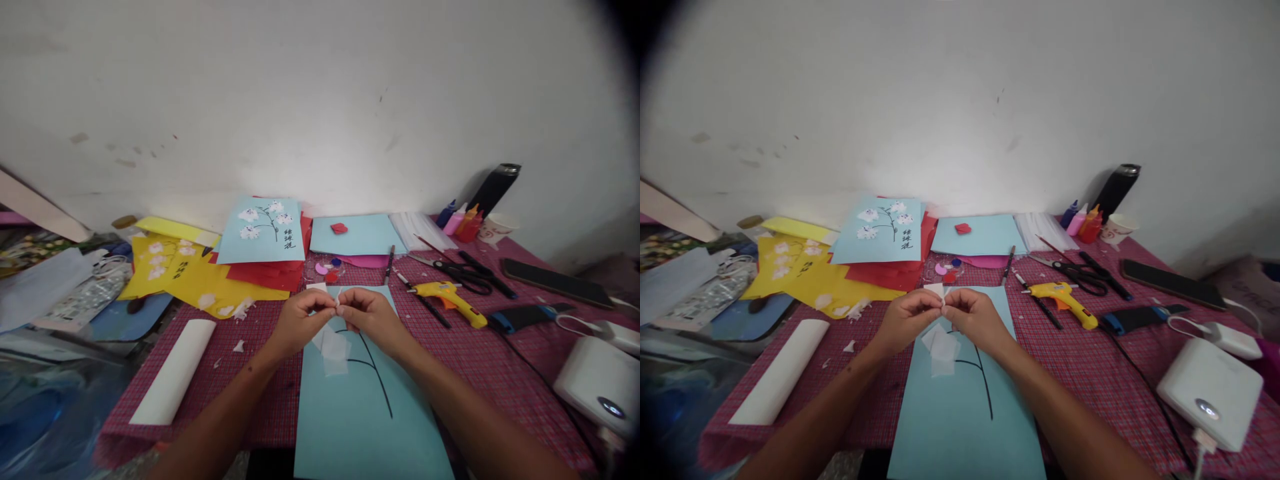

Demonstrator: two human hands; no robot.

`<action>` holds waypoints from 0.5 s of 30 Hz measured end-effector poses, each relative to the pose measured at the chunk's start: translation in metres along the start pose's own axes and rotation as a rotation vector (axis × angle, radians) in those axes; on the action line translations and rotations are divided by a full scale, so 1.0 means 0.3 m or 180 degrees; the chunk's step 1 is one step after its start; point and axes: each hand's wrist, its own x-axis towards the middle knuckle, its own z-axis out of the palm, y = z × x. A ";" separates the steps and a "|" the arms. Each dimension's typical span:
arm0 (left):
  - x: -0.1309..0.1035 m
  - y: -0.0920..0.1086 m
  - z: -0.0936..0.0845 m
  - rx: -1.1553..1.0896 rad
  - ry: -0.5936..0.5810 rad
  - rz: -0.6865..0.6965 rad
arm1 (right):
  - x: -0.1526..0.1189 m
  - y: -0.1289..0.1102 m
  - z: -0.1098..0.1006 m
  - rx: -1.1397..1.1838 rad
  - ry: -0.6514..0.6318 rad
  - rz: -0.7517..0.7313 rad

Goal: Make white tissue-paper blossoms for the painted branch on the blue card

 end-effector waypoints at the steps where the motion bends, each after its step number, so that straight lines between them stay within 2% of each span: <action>1: 0.000 0.000 0.000 0.0011 -0.0012 0.0010 | 0.000 0.002 0.000 -0.0016 0.0015 0.0011; 15: -0.001 -0.004 -0.003 0.0028 -0.0013 -0.0120 | 0.005 -0.001 0.001 -0.0107 0.0081 0.0167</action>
